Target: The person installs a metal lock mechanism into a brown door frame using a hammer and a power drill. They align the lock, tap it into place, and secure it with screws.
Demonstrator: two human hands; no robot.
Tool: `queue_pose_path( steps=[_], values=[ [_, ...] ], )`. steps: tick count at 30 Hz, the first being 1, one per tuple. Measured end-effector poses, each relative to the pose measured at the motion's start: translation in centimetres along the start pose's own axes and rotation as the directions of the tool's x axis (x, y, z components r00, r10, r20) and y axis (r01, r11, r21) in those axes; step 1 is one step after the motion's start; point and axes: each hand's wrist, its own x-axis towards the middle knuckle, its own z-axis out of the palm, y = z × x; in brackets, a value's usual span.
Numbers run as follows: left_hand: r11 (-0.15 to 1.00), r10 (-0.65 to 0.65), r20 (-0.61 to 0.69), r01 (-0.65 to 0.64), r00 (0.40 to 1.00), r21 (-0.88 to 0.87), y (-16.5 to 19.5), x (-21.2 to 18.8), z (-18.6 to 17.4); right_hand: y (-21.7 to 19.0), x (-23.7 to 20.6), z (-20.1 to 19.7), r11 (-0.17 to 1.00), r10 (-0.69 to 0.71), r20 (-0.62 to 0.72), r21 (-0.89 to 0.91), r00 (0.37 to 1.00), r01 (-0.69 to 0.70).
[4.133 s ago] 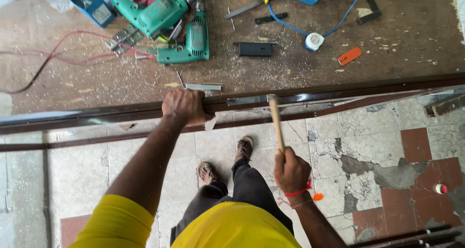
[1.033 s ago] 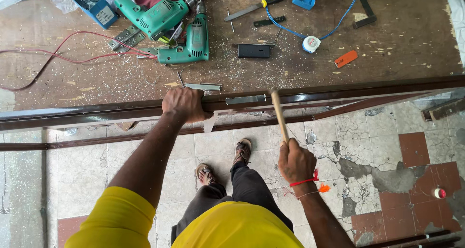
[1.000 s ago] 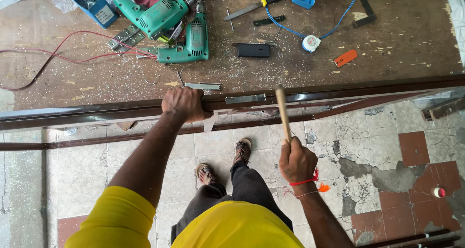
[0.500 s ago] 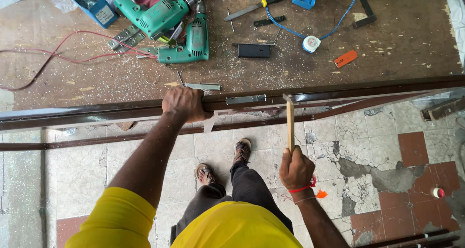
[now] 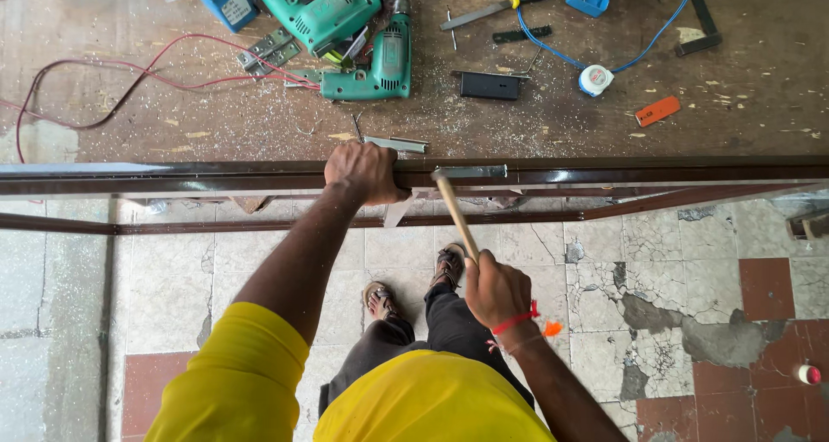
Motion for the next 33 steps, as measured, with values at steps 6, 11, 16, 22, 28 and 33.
queue_pose_path(
  steps=[6,11,16,22,28,33],
  values=[
    [1.000,0.015,-0.035,-0.016,0.999,-0.017,-0.1,0.2,0.3,0.0,1.1,-0.1,0.995,-0.050,-0.105,0.085,0.993,0.059],
    [1.000,0.012,-0.030,-0.012,0.999,-0.010,-0.3,0.4,0.5,-0.1,1.7,0.5,0.995,0.005,0.114,-0.103,0.993,0.007],
    [1.000,0.016,-0.019,-0.016,1.000,-0.005,-0.3,0.4,0.7,-0.4,2.2,0.8,0.999,0.046,0.022,0.025,0.999,-0.047],
    [1.000,0.026,-0.007,-0.026,1.000,0.009,-0.4,0.3,0.3,-0.2,2.4,0.0,0.991,0.115,0.140,-0.078,0.984,-0.105],
    [1.000,-0.002,0.029,0.002,1.000,-0.011,0.0,-0.1,-0.4,2.8,1.2,-1.8,0.962,0.241,0.038,-0.140,0.970,-0.234],
    [1.000,-0.013,0.036,0.014,0.999,-0.013,0.5,-0.6,-0.8,6.0,0.1,-2.7,0.940,0.320,-0.037,-0.114,0.947,-0.322]
  ],
)
